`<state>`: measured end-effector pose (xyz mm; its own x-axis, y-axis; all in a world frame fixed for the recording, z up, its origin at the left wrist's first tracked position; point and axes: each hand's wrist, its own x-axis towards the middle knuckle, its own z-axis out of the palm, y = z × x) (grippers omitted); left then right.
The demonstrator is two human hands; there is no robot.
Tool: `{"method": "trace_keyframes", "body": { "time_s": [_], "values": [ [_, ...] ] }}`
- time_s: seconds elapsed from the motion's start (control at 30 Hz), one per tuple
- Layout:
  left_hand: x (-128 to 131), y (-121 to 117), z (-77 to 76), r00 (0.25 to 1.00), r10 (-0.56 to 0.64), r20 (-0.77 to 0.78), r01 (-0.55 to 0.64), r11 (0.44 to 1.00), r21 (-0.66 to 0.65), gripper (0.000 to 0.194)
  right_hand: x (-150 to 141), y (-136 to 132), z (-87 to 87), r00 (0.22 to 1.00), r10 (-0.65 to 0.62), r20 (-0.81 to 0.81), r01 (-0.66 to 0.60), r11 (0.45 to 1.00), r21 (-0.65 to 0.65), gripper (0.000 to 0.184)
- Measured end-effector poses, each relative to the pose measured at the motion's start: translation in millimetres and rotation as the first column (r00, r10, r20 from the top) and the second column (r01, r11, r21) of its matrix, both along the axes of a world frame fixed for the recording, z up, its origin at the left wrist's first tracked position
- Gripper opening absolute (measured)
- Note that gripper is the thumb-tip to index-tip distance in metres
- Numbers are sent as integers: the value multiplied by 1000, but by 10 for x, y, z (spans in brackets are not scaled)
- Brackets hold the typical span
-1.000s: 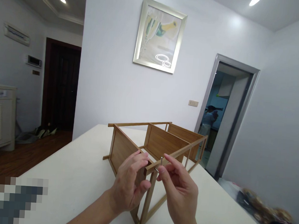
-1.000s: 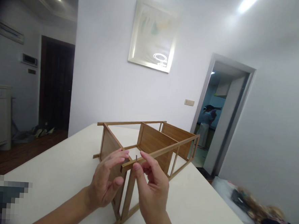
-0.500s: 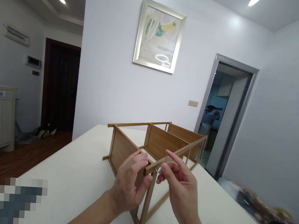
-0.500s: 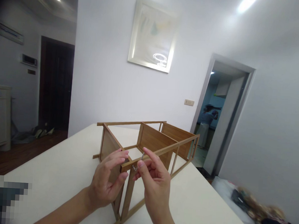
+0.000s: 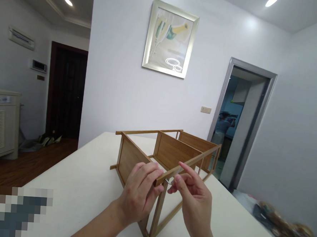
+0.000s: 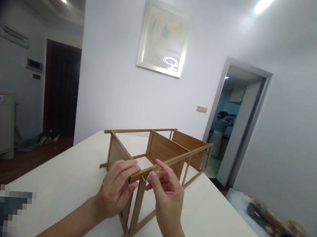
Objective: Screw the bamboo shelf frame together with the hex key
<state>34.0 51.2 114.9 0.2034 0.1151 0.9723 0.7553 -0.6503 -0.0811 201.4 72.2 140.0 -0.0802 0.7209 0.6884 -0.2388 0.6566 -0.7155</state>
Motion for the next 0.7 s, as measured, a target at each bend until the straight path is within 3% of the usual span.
{"method": "trace_keyframes", "body": {
  "time_s": [0.13, 0.37, 0.53, 0.7],
  "values": [
    [12, -2, 11, 1000, 3, -2, -3, 1000, 5, 31, 25, 61, -108, 968, -235, 81, 211, 948, 237, 35],
    [21, 14, 4, 1000, -2, 5, 2, 1000, 24, 31, 117, 223, -237, 851, -511, 119, 334, 703, 628, 47],
    [20, 22, -6, 1000, 7, 6, -8, 1000, 27, 31, 126, 312, -284, 828, -556, 68, 345, 603, 719, 38],
    [26, 21, -11, 1000, -1, 3, 1, 1000, 27, 30, 125, 336, -287, 835, -548, 56, 326, 573, 752, 26]
  ]
}}
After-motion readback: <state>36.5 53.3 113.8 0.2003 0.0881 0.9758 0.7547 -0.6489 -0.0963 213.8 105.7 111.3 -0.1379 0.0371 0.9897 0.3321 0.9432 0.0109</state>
